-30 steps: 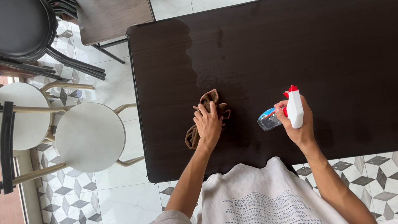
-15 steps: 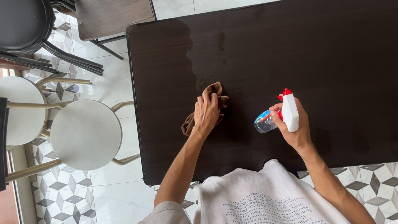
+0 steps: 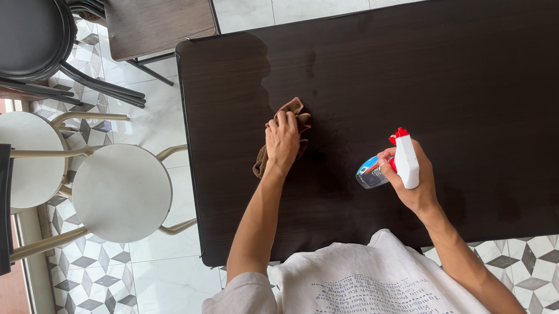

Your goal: The person sprays a cleaning solution onto a dark wooden table and wipes the surface with a brown cloth. They repeatedly apply the spray and wipe different sections of the table to clean it.

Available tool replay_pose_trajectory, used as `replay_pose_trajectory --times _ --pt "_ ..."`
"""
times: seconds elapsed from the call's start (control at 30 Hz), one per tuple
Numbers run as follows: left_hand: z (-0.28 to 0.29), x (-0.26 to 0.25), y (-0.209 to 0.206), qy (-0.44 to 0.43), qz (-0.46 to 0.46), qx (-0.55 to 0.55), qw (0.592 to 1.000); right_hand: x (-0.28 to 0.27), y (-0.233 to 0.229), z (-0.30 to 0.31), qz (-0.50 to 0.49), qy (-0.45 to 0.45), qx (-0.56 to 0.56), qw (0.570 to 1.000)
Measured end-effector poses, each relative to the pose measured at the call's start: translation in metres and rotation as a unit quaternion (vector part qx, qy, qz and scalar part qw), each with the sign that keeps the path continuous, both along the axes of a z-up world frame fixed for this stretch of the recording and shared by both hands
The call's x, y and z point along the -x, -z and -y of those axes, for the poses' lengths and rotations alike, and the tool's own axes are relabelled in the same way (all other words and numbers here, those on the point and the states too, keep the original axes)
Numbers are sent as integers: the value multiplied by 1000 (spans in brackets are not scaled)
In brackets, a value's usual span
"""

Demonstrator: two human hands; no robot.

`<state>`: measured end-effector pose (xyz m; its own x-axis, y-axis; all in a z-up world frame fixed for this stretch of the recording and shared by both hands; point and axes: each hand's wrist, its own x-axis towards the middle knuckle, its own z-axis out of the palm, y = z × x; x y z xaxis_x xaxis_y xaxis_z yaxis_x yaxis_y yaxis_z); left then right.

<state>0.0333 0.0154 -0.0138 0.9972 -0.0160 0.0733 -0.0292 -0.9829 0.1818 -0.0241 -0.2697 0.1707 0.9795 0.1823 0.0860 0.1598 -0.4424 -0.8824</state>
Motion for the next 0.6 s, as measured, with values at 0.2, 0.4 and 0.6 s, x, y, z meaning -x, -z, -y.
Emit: replay_pose_trajectory --times 0.2,0.4,0.6 --pt "-19 22 -9 -41 17 -14 999 -2 -13 -3 -52 5 -12 999" --pt "0 48 -15 0 -19 20 1000 -5 -18 -8 -39 -2 -18 999" --pt "18 1 -9 18 69 -11 997 -9 -18 -9 -53 -5 -16 998"
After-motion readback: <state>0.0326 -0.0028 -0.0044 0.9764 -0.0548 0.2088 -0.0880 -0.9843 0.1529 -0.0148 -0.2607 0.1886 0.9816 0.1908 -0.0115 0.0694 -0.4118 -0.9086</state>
